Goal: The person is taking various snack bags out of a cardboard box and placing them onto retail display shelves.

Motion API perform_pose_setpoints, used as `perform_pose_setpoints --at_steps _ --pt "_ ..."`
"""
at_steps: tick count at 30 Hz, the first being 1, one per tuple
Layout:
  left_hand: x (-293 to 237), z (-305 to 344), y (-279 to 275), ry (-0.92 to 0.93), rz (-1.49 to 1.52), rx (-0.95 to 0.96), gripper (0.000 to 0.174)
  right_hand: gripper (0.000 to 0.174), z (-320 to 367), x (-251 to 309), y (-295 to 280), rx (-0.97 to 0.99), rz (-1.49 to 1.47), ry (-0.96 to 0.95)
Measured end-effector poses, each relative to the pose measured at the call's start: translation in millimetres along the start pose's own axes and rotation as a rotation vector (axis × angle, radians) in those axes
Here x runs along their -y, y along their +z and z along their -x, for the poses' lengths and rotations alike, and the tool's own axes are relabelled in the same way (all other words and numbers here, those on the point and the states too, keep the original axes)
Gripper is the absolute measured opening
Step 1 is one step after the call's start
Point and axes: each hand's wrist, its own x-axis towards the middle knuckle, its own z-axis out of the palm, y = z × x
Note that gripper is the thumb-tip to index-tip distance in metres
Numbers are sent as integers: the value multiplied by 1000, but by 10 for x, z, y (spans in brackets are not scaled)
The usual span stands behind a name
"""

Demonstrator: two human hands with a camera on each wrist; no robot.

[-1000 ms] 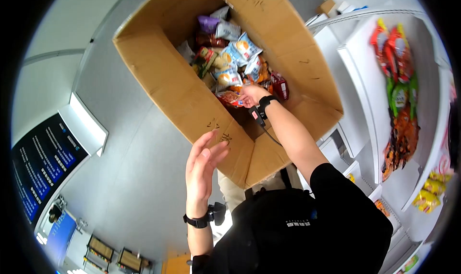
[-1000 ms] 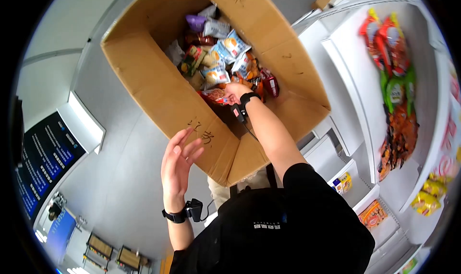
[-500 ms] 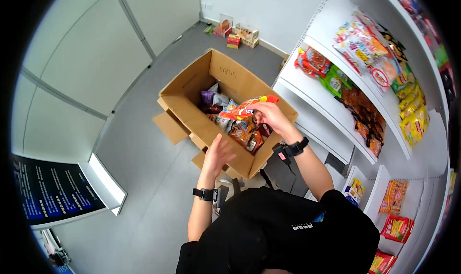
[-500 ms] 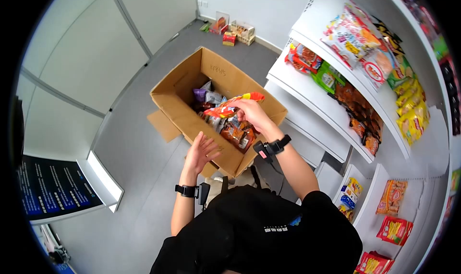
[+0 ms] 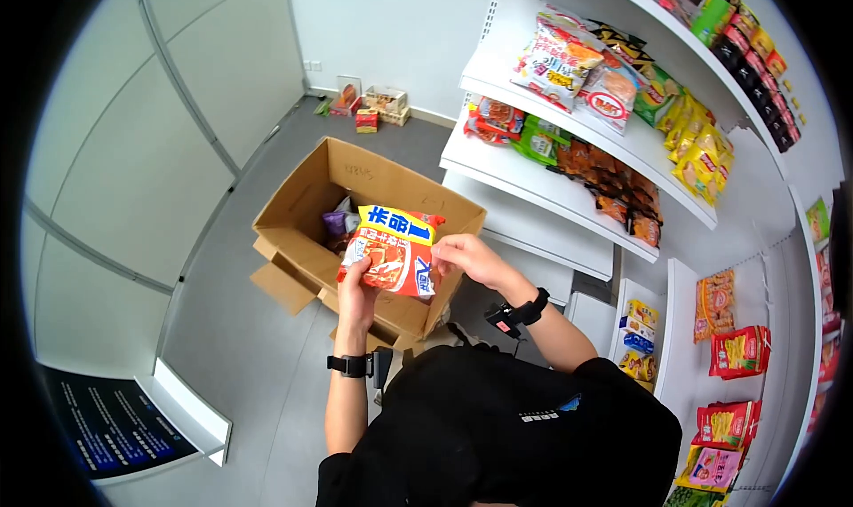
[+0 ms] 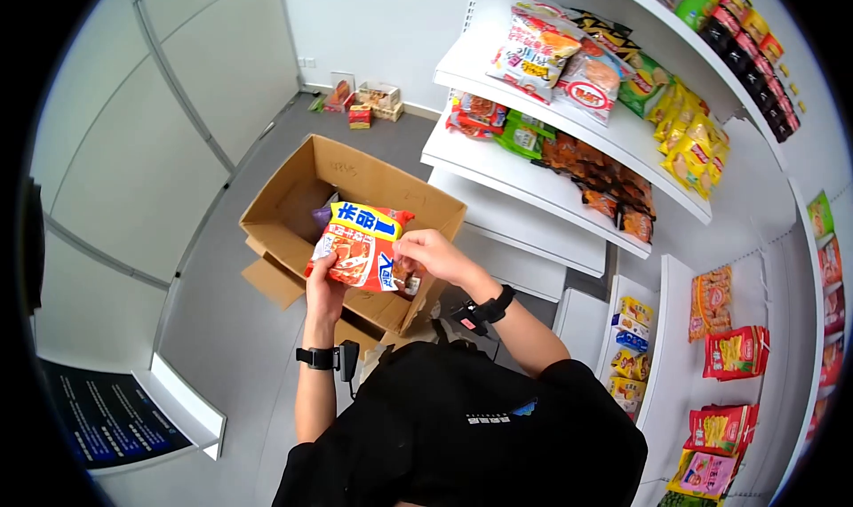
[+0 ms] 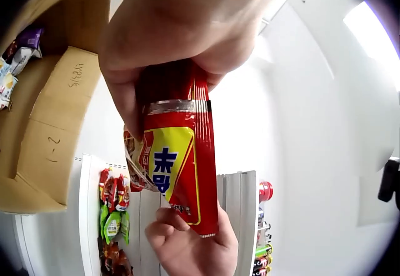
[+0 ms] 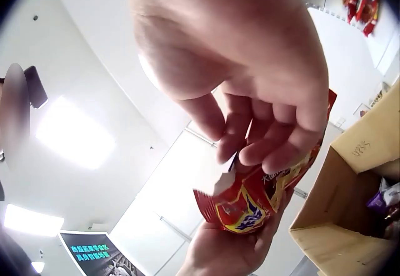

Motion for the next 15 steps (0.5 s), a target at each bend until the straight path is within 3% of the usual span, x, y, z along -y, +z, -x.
perform_pose_setpoints --at_steps 5,9,15 --pt "35 2 170 114 101 70 39 41 173 95 78 -68 -154 186" --pt "20 48 264 104 122 149 38 44 188 8 209 -111 -533 85" --pt "-3 119 269 94 104 159 42 52 149 32 380 -101 -538 -76"
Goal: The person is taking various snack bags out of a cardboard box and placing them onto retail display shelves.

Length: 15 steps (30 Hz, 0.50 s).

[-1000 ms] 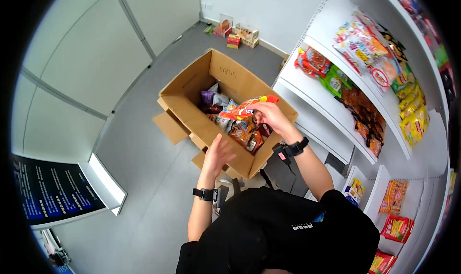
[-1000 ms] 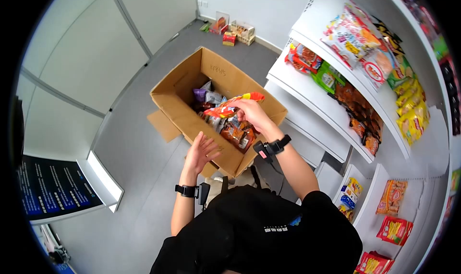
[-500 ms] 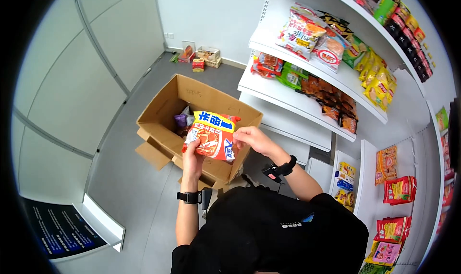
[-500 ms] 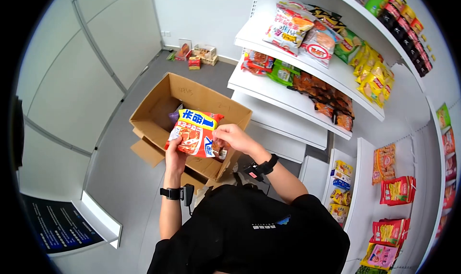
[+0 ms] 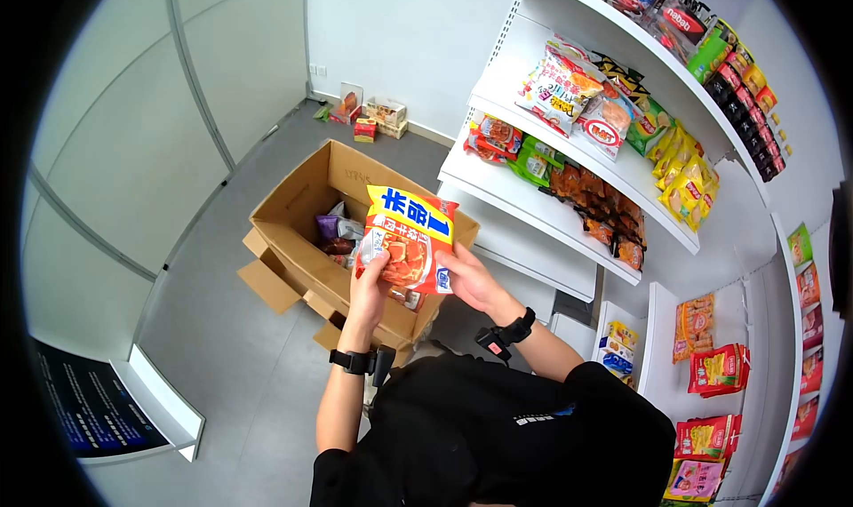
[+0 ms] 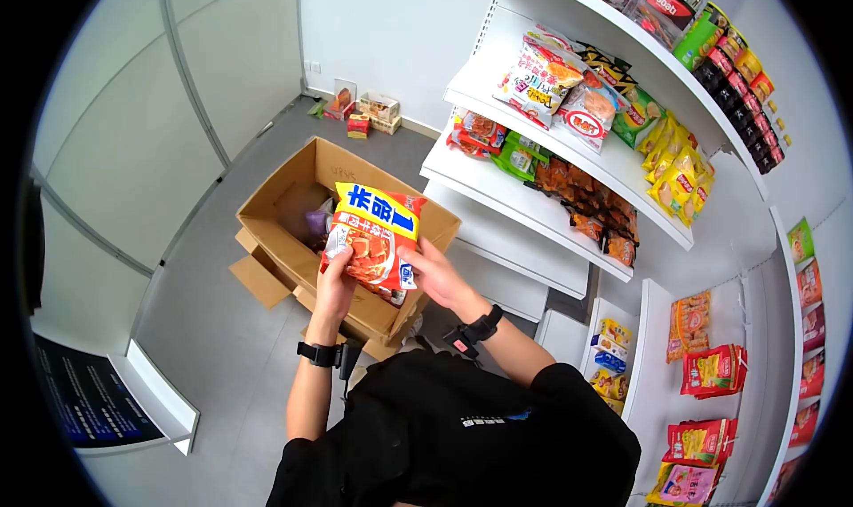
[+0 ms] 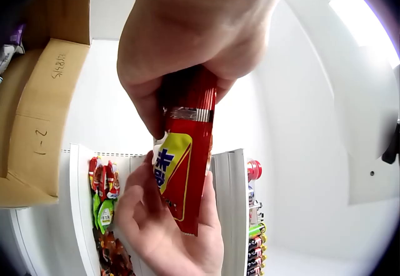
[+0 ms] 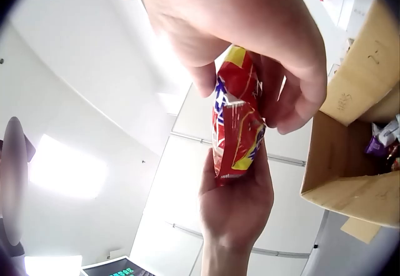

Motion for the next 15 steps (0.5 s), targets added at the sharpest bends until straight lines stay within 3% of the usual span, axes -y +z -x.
perform_pose_setpoints --at_steps 4,7,8,11,15 --pt "114 -9 -43 10 -55 -36 43 50 -72 -83 -7 -49 -137 0" --pt "215 -44 -119 -104 -220 -85 46 45 -105 -115 -130 -117 -140 -16" --pt "244 -62 -63 -2 -211 -6 50 44 -119 -110 -195 -142 -130 -2" --pt "212 -42 -38 -118 -318 -1 62 44 -177 -60 -484 -185 -64 6" --pt "402 -178 -273 -74 -276 -51 60 43 -327 191 -946 -318 -14 46"
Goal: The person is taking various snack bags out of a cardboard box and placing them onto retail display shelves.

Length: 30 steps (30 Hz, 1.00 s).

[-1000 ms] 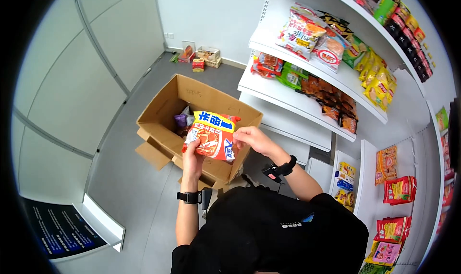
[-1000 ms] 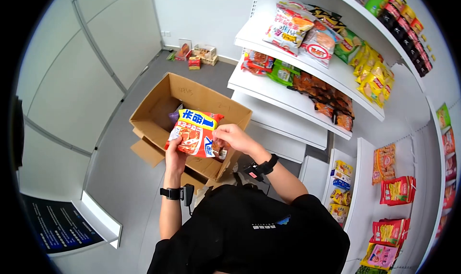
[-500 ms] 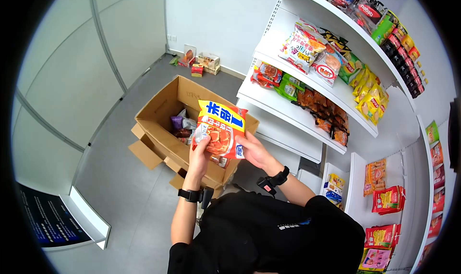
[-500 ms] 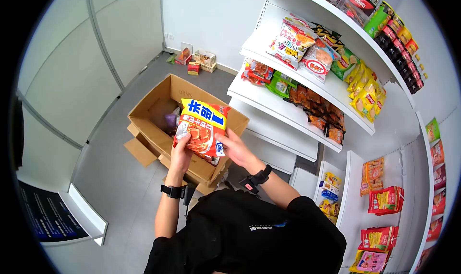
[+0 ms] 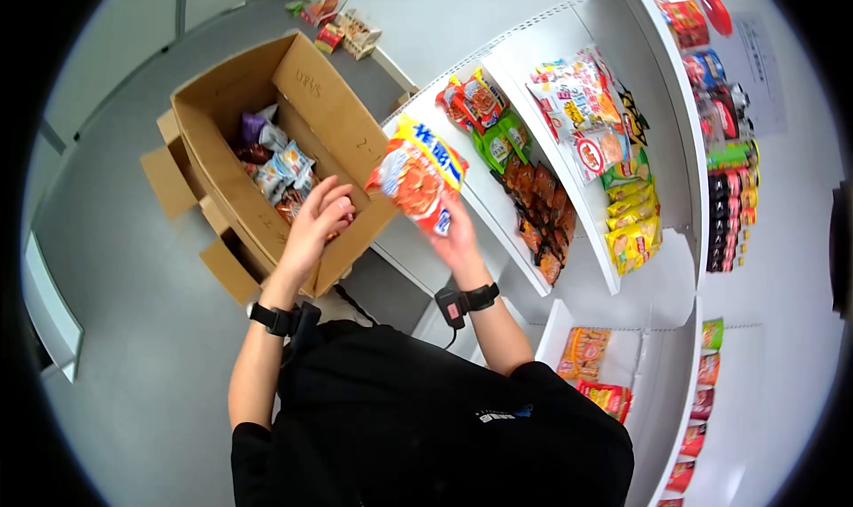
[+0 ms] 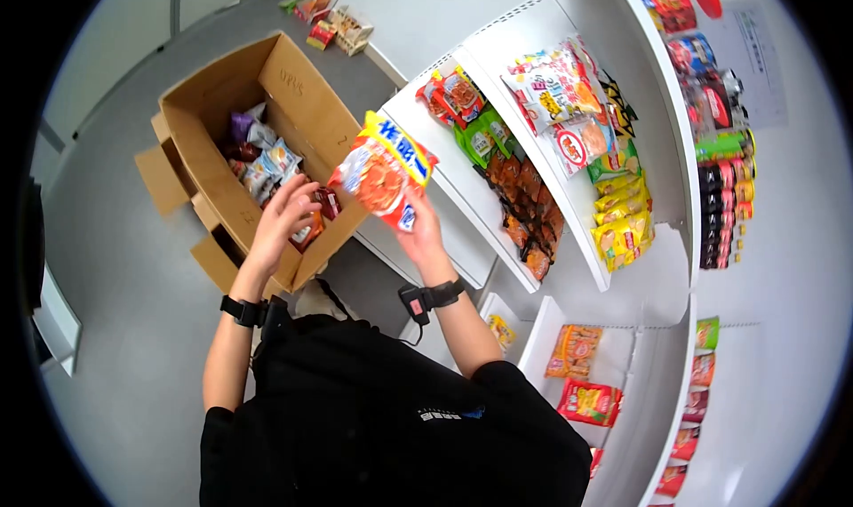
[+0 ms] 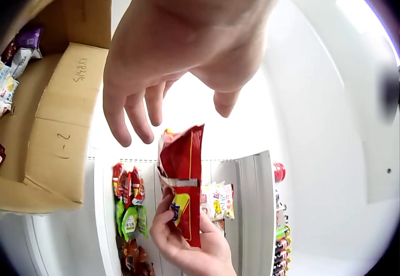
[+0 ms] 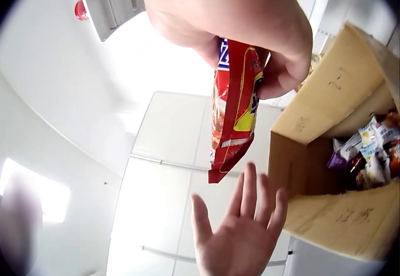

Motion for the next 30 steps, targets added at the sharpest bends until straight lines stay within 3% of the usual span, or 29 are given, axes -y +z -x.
perform_pose_setpoints --at_steps 6,15,19,20,22,25,28,30 --pt "188 -382 -283 27 147 -150 51 42 -915 645 -625 -283 67 -29" --pt "452 -981 -326 60 354 -371 50 30 -2382 1572 -1339 -356 -89 -17" --pt "620 -1216 -299 25 381 -362 49 36 -2915 1849 -1535 -503 -222 57" --pt "634 -1256 -304 18 381 -358 48 40 -3004 1889 -1601 -452 -218 59" --pt "659 -1336 -338 14 400 -370 47 42 -3230 2025 -1913 -296 -56 81" --pt "693 -1463 -399 16 433 -380 46 42 -3344 2112 -1957 -514 106 149" --pt "678 -1553 -468 24 441 -384 45 43 -3445 2166 -2088 -623 374 101" --pt "631 -1560 -502 33 414 -384 45 43 -3538 2221 -2153 -648 395 157"
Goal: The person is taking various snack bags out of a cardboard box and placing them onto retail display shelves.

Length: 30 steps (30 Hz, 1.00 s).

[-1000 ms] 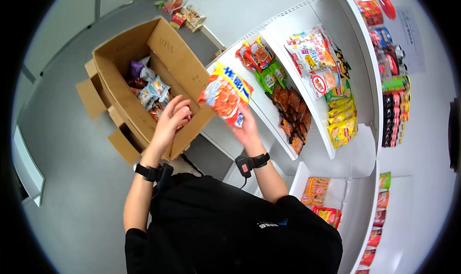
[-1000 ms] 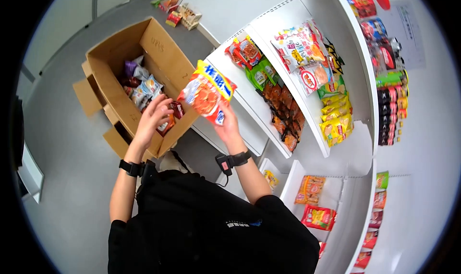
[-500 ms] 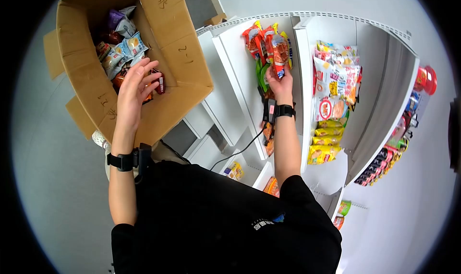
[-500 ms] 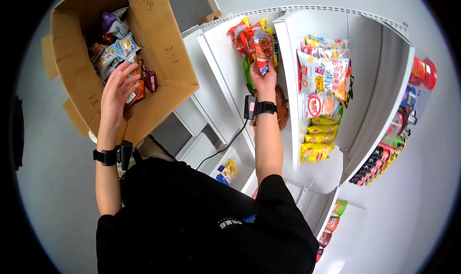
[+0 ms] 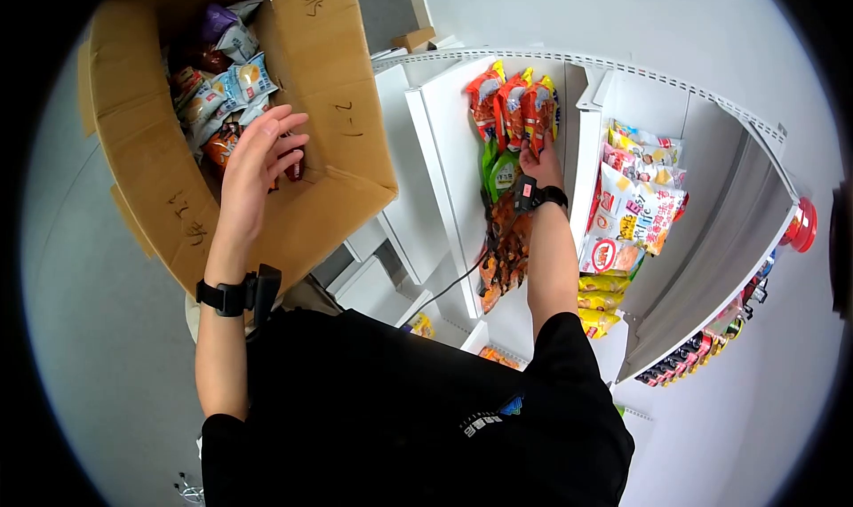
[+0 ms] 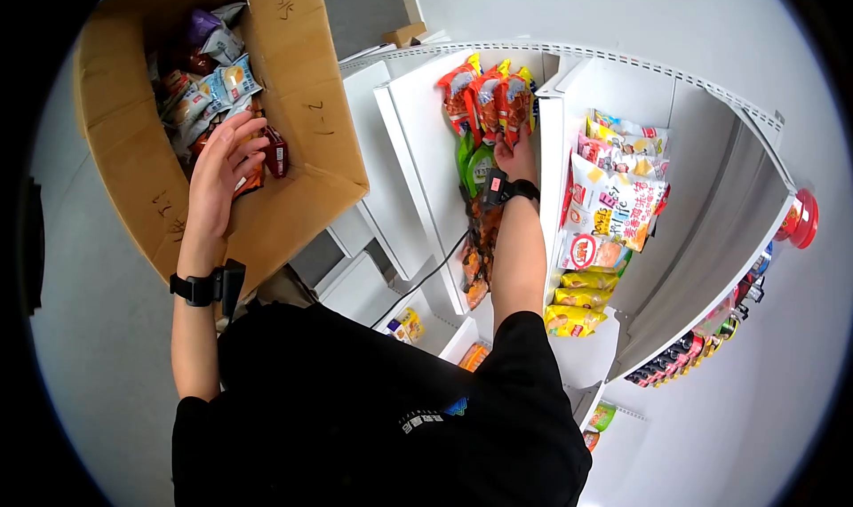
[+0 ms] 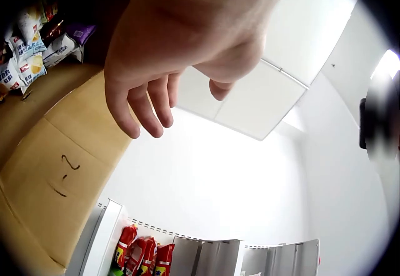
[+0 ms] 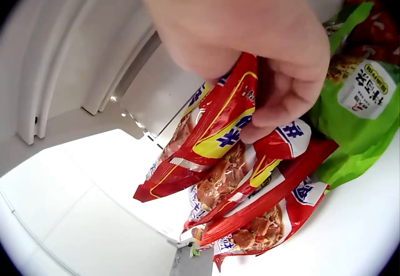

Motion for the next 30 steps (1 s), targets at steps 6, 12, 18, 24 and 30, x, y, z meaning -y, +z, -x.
perform_pose_setpoints --at_steps 6,12,18,24,30 --pt "-144 10 -42 36 -48 -31 45 34 -193 -32 40 -91 -167 -187" --pt "-170 103 -115 13 -66 -32 43 31 -220 -279 -140 113 281 -560" --pt "-178 178 -116 11 -70 -41 43 36 64 -285 96 25 -239 -273" --pt "-196 140 -34 32 -120 -8 43 38 171 -307 19 -21 -251 -192" --pt "-216 170 71 37 -102 15 42 42 438 -430 -60 -109 -332 -187"
